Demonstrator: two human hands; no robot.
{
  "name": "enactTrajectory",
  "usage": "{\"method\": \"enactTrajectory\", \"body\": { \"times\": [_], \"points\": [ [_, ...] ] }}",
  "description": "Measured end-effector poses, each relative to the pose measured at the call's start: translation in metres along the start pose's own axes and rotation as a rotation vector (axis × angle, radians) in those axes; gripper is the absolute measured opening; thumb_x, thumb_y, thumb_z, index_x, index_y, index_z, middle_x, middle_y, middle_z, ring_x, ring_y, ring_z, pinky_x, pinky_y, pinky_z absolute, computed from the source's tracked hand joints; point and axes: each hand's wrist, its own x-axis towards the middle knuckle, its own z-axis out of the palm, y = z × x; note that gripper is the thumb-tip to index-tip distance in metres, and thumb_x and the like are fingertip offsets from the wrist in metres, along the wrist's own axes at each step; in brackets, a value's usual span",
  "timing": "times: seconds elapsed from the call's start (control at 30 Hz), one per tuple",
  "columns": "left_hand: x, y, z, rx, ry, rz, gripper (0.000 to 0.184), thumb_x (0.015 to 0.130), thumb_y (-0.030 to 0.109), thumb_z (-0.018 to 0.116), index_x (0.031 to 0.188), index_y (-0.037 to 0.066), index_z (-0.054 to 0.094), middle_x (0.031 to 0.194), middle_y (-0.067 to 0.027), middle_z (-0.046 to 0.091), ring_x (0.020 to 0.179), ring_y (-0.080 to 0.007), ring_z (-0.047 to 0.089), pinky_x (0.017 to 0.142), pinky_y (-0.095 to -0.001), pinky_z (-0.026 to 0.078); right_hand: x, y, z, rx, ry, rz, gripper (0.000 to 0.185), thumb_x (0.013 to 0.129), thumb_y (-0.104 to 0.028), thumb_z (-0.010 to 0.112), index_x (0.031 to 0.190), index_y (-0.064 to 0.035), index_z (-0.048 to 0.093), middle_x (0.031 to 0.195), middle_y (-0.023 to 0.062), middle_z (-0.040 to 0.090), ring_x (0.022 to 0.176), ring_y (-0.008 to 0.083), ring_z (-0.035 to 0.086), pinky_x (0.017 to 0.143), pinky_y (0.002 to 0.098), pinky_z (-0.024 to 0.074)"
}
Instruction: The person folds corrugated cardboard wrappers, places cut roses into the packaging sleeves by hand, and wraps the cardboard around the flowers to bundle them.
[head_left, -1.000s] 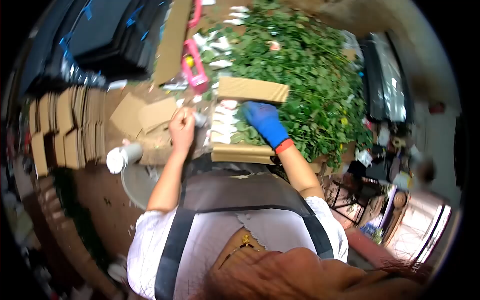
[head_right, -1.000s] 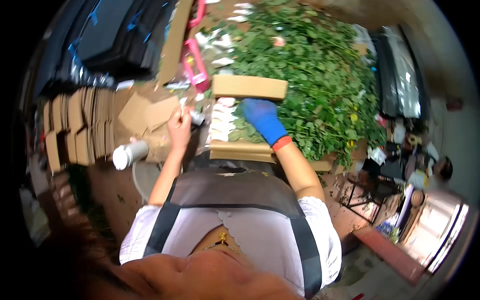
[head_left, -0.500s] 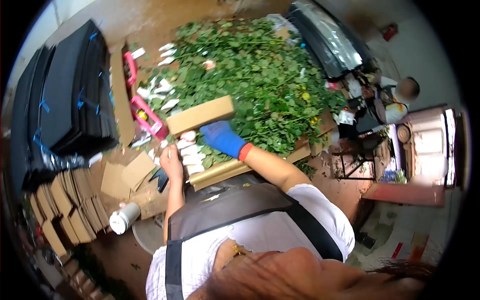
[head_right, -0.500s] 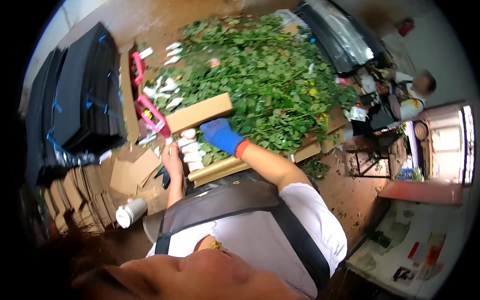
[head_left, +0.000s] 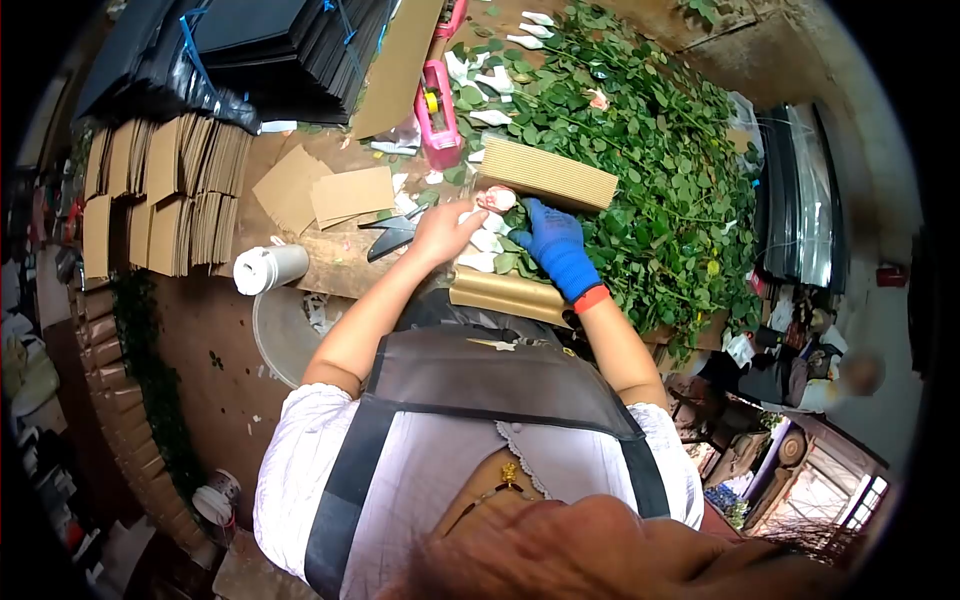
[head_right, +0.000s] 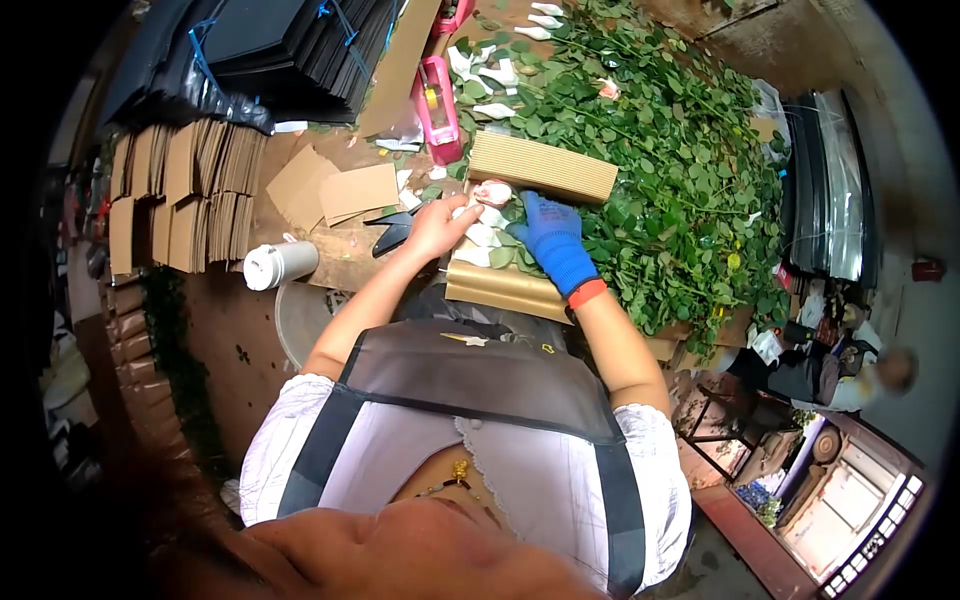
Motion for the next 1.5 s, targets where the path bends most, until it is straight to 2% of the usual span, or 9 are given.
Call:
{"method": "enactTrajectory", "body": {
  "times": [0.23,0.3,0.37,0.53,0.73,0.83,0.93,1.17,1.5],
  "points": [
    [-0.008,-0.037,-0.012,-0.902,0.397,-0.021,0.02,0.091,0.017,0.061,0.08,0.0,0.062,0.078,-0.0008,0.064,0.073,-0.0091,0.058,0.066,-0.0289,0.045,-0.005,0.008,0.005,0.025,0.026,-0.027,0.071,0.081,-0.053,0.068,0.137,-0.0146,0.049,0.114,0.0176,0.067,0.103,0.0333,0.066,0.086,0.0438,0.0515],
    [-0.015,-0.044,-0.028,-0.535,0.432,0.16,0.015,0.087,0.012,0.06,0.075,0.003,0.061,0.074,-0.0014,0.061,0.07,-0.0054,0.054,0.063,-0.0238,0.043,-0.02,0.008,-0.024,0.118,-0.002,0.005,0.067,0.082,-0.047,0.069,0.141,-0.0253,0.047,0.102,0.016,0.07,0.096,0.0339,0.067,0.08,0.0436,0.0527],
    [-0.03,-0.067,-0.031,-0.546,0.034,-0.213,0.016,0.084,0.014,0.064,0.074,0.002,0.06,0.072,-0.0026,0.061,0.068,-0.0079,0.055,0.062,-0.0273,0.045,-0.035,-0.004,-0.059,0.1,0.003,0.062,0.062,0.083,-0.048,0.068,0.139,-0.0296,0.051,0.097,0.0157,0.07,0.091,0.0327,0.068,0.077,0.0432,0.0533],
    [-0.023,-0.03,0.0,-0.133,0.08,-0.022,0.042,0.085,0.045,0.072,0.085,0.004,0.062,0.076,-0.0144,0.065,0.072,-0.0263,0.064,0.069,-0.0374,0.05,-0.037,-0.019,-0.039,0.019,0.007,-0.283,0.022,0.089,-0.036,0.06,0.089,-0.0146,0.065,0.079,0.0094,0.07,0.075,0.0332,0.068,0.068,0.0453,0.0518],
    [-0.026,-0.023,0.018,-0.233,0.061,0.042,0.032,0.094,0.036,0.06,0.089,0.005,0.069,0.082,-0.0163,0.068,0.072,-0.0302,0.066,0.066,-0.0397,0.05,-0.024,-0.021,-0.002,-0.164,-0.062,-0.195,0.022,0.089,-0.033,0.059,0.095,-0.0112,0.061,0.079,0.0129,0.069,0.076,0.0336,0.067,0.066,0.0465,0.0509],
    [-0.033,-0.041,-0.003,-0.606,0.285,-0.141,0.024,0.093,0.025,0.061,0.086,0.003,0.069,0.077,-0.0118,0.067,0.068,-0.0172,0.064,0.063,-0.0334,0.05,-0.028,-0.015,-0.003,-0.061,-0.038,-0.209,0.023,0.089,-0.033,0.059,0.098,-0.0129,0.061,0.08,0.0129,0.069,0.076,0.0337,0.067,0.067,0.0461,0.0512],
    [-0.036,-0.057,-0.038,-0.438,0.146,0.001,0.014,0.089,0.016,0.064,0.087,0.002,0.062,0.075,-0.0029,0.064,0.068,-0.0078,0.056,0.061,-0.0284,0.047,-0.042,-0.011,-0.031,0.051,-0.052,-0.202,0.025,0.088,-0.038,0.061,0.1,-0.0156,0.062,0.081,0.0124,0.069,0.077,0.0339,0.067,0.068,0.046,0.051],
    [-0.028,-0.012,-0.018,-0.047,-0.415,0.102,0.036,0.09,0.042,0.068,0.087,0.006,0.065,0.075,-0.0087,0.063,0.074,-0.019,0.061,0.073,-0.0341,0.048,-0.037,-0.019,-0.039,-0.089,-0.226,-0.417,0.028,0.086,-0.038,0.064,0.098,-0.0125,0.065,0.085,0.0123,0.07,0.083,0.0311,0.068,0.072,0.0431,0.0528],
    [-0.075,-0.045,-0.031,-0.401,0.002,-0.169,0.035,0.097,0.034,0.061,0.088,0.0,0.063,0.072,-0.0017,0.057,0.069,-0.0109,0.052,0.066,-0.0285,0.045,-0.027,-0.015,-0.014,-0.209,-0.243,-0.484,0.021,0.09,-0.032,0.062,0.091,-0.0109,0.06,0.077,0.013,0.066,0.076,0.0324,0.067,0.066,0.0441,0.051]
  ]
}}
